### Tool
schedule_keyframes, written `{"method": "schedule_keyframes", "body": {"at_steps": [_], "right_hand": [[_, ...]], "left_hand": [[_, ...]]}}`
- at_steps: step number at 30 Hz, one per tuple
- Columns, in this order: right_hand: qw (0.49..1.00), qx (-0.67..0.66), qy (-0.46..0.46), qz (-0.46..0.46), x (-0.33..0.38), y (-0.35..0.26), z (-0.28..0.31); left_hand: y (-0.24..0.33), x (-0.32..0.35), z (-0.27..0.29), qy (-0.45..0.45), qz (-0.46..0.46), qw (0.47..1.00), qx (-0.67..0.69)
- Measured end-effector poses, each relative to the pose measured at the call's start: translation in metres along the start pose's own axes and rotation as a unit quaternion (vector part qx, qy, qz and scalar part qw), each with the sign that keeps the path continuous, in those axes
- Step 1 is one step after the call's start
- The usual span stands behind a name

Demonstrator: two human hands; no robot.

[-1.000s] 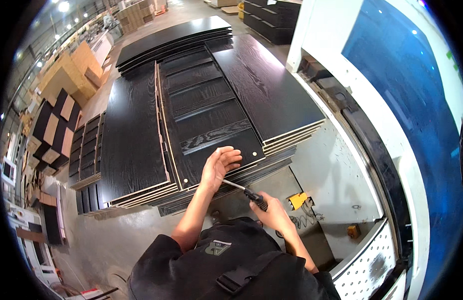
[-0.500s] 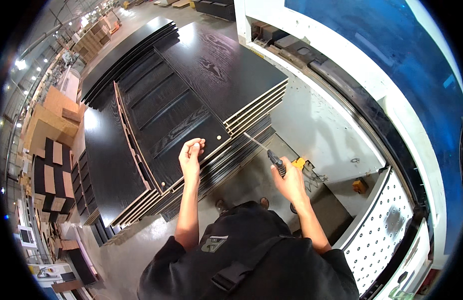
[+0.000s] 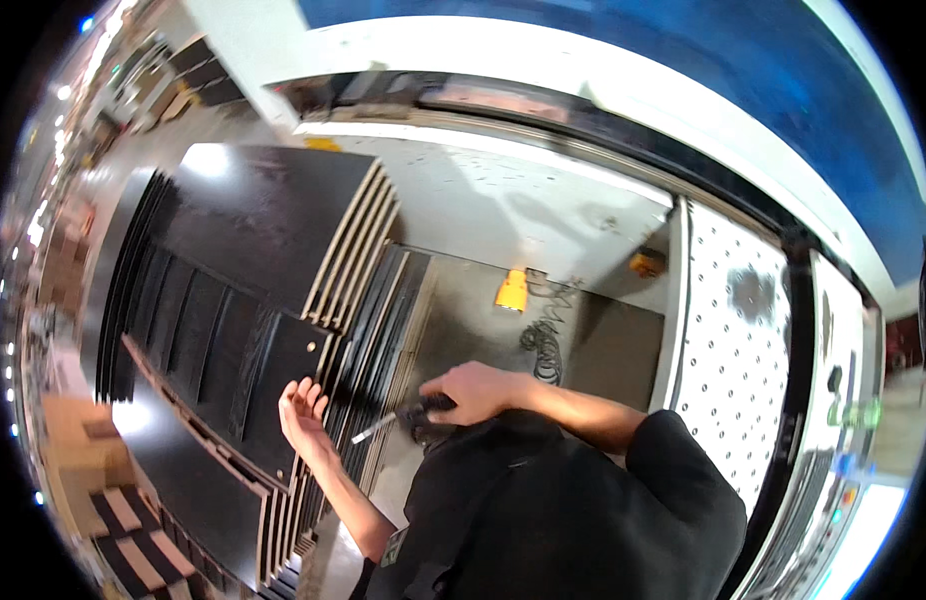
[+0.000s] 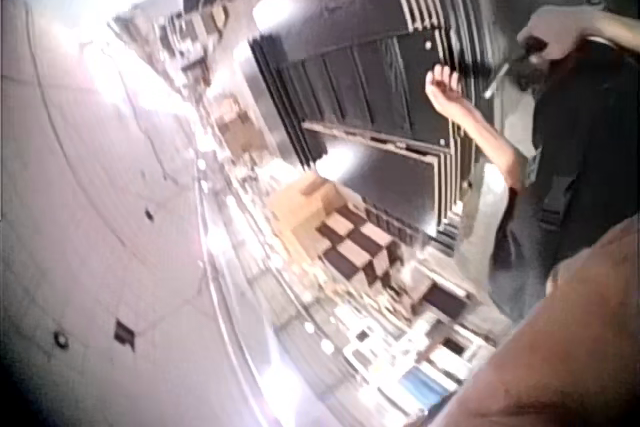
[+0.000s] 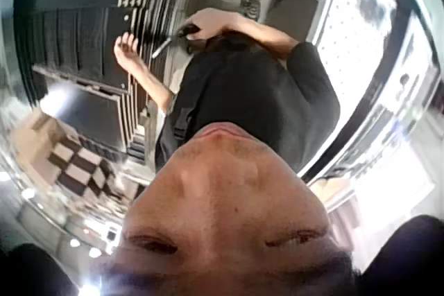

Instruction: The person positions wooden panels onto an industrial woodworking machine, uses a compressed air nozzle to clean the surfaces, and stacks the panels onto a pallet.

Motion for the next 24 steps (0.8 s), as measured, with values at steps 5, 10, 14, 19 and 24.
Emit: {"method": "schedule_keyframes", "body": {"at_steps": [5, 10, 14, 19, 24], "right_hand": [[0.959, -0.036, 0.238, -0.152, 0.046, 0.029, 0.089], [0.747, 0.202, 0.619, -0.132, 0.100, 0.067, 0.239], [0.614, 0.292, 0.700, -0.218, 0.195, 0.200, 0.368], [0.516, 0.429, 0.693, -0.262, 0.216, 0.262, 0.351], [0.391, 0.477, 0.746, -0.250, 0.209, 0.264, 0.341]], "left_hand": [[-0.015, 0.012, -0.038, -0.055, 0.023, 0.997, -0.054], [0.010, 0.008, -0.024, -0.063, 0.014, 0.992, -0.113], [0.035, -0.006, -0.018, -0.087, -0.026, 0.987, -0.132], [0.072, 0.014, 0.045, 0.022, -0.102, 0.972, -0.208], [0.094, 0.054, 0.145, 0.220, -0.187, 0.918, -0.273]]}}
Point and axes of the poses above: each hand's wrist, its own x-axis away from the middle knuckle, its own z-axis out of the back of the hand, y = z × x, the point moved 3 cm from there along -x, towards the middle knuckle, and after that the axes turned 3 degrees about x, right-handed, at the moved point
